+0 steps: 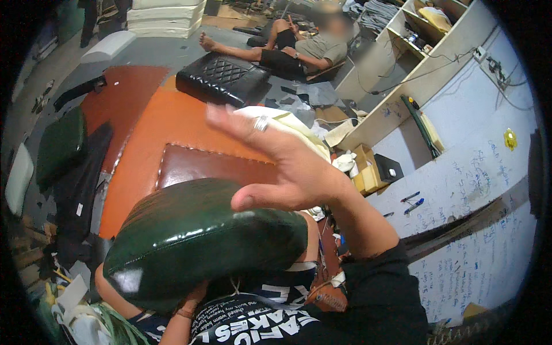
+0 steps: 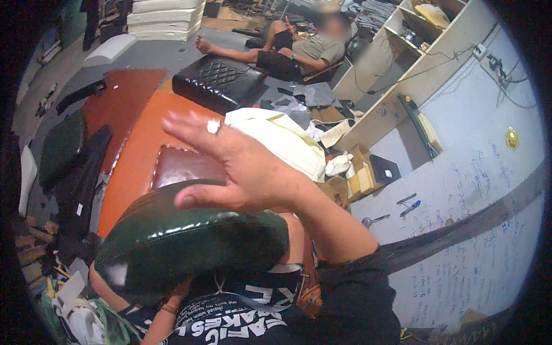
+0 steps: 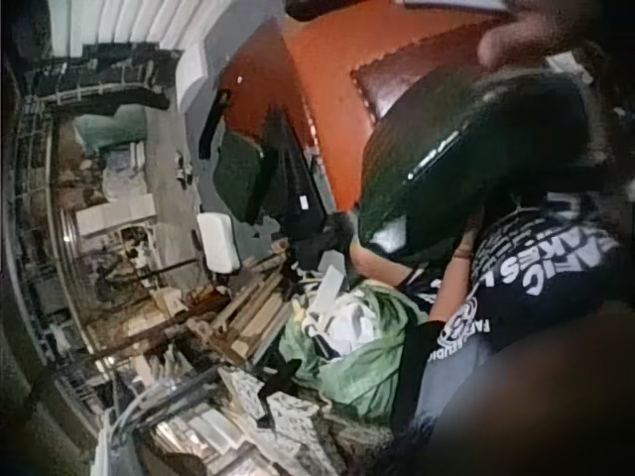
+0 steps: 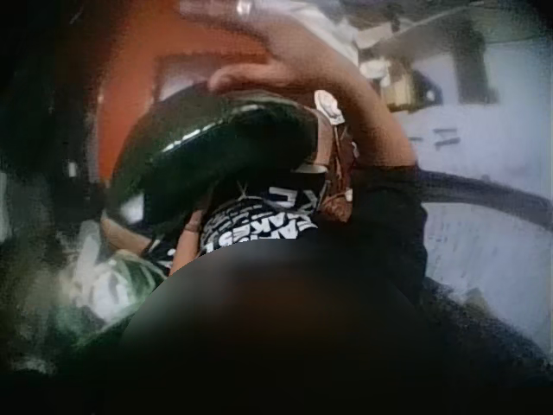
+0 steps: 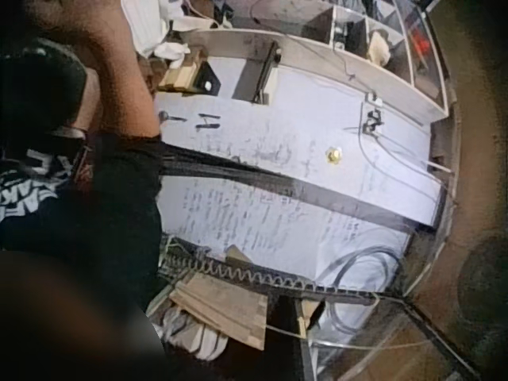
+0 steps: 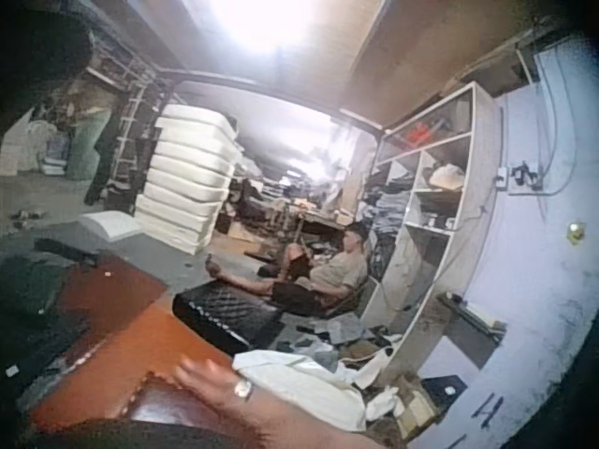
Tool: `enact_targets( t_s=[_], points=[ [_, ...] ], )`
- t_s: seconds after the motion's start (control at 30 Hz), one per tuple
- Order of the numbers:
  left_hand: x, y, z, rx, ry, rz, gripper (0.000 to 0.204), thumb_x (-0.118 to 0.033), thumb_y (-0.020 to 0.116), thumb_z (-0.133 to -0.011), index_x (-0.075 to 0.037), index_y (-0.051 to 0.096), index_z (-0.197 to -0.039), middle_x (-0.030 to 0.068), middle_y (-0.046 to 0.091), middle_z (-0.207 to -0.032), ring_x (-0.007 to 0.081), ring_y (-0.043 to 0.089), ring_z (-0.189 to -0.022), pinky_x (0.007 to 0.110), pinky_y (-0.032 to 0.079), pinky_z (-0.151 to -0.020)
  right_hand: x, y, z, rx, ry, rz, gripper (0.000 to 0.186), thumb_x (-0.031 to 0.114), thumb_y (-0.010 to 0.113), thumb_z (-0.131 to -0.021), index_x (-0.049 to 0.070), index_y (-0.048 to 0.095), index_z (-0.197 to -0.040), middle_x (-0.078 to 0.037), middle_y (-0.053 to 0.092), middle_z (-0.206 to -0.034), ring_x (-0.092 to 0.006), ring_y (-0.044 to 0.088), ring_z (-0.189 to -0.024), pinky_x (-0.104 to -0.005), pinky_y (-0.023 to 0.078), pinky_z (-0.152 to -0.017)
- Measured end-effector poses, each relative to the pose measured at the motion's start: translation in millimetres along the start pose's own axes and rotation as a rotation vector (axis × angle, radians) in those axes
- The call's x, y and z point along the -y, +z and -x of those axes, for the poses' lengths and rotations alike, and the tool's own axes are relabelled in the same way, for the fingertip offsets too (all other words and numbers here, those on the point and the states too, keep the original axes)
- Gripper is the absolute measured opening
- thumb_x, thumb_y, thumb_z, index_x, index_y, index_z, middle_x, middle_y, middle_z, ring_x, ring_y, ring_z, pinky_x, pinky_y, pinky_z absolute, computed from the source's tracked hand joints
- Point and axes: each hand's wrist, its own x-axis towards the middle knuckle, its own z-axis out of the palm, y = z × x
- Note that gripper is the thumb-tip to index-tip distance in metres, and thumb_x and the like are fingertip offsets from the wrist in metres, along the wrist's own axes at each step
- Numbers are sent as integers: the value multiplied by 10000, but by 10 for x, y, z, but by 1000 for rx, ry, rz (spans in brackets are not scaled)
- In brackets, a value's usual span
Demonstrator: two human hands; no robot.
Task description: The person smooths and stretches a green leather cover over a seat cushion, using a staple gun to secure the material to the underside. They repeatedly adjust the leather and apply staples along the edges to tighten the fit.
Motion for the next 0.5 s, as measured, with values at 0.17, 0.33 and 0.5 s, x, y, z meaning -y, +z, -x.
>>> enact_targets(
  t_s=[0.17,0.33,0.5],
  points=[
    [13,-58,144,18,39,13,380,-216,560,-1030,-29,660,-1345,222,741,-1213,409,720,-1088,483,564,-960,-640,936,1794,192,773,0,1122,688,799,-829,22,378,-1628,-282,471,-1601,-456,468,-1479,-499,380,-1218],
    [31,-99,136,23,46,-12,382,-218,562,-1029,-29,660,-1346,220,741,-1220,407,720,-1092,480,563,-965,-698,830,1982,259,758,39,1134,746,797,-790,-44,458,-1529,-346,595,-1421,-512,622,-1269,-509,495,-1098],
    [63,-112,7,19,46,-28,384,-219,564,-1028,-30,661,-1347,218,741,-1226,406,719,-1097,477,562,-970,-396,118,927,98,353,187,1147,637,841,-796,-23,355,-1599,-332,402,-1616,-489,456,-1467,-500,420,-1196]
  ],
)
